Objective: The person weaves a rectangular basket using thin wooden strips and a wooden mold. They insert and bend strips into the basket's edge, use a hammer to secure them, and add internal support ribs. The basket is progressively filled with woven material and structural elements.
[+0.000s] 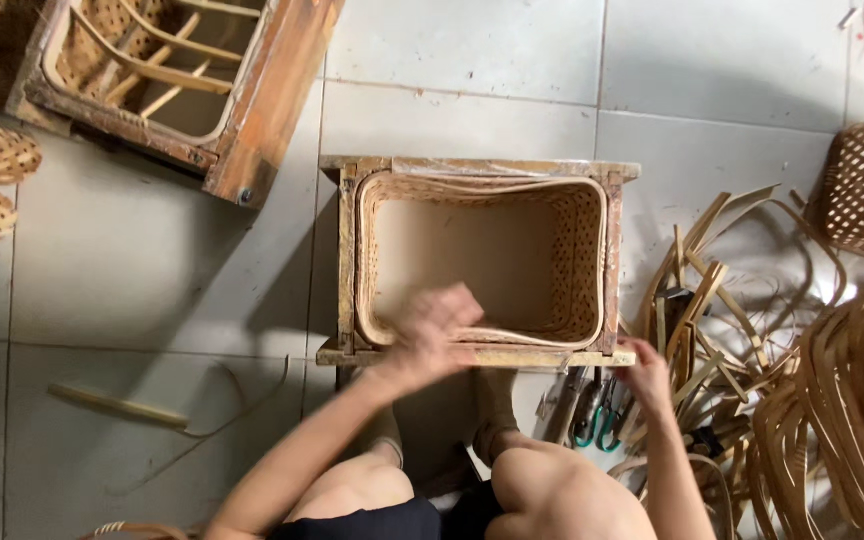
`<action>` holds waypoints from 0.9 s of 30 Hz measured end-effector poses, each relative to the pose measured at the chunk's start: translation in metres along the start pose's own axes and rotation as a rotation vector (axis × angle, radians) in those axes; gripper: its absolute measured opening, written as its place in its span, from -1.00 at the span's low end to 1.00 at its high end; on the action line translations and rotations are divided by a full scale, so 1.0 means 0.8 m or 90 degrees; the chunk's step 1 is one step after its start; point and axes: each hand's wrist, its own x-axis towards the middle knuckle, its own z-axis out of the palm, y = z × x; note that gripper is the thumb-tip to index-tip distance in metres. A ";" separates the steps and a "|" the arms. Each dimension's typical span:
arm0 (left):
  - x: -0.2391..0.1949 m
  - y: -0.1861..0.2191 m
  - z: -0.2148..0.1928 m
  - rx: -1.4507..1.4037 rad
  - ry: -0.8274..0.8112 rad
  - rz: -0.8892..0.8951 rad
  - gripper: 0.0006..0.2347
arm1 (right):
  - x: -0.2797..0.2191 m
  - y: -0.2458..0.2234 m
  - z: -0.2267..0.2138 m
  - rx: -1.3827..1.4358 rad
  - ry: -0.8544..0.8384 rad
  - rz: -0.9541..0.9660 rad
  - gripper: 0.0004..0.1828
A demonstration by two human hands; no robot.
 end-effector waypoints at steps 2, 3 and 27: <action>0.000 -0.042 -0.027 -0.025 0.086 -0.107 -0.63 | -0.006 -0.008 -0.010 0.050 0.025 -0.042 -0.70; -0.004 -0.062 -0.044 0.023 0.110 -0.173 -0.70 | -0.013 -0.013 -0.012 0.070 0.034 -0.118 -0.71; -0.043 0.012 -0.011 0.159 -0.139 -0.020 -0.35 | -0.078 -0.136 0.063 0.003 0.317 -0.412 -0.80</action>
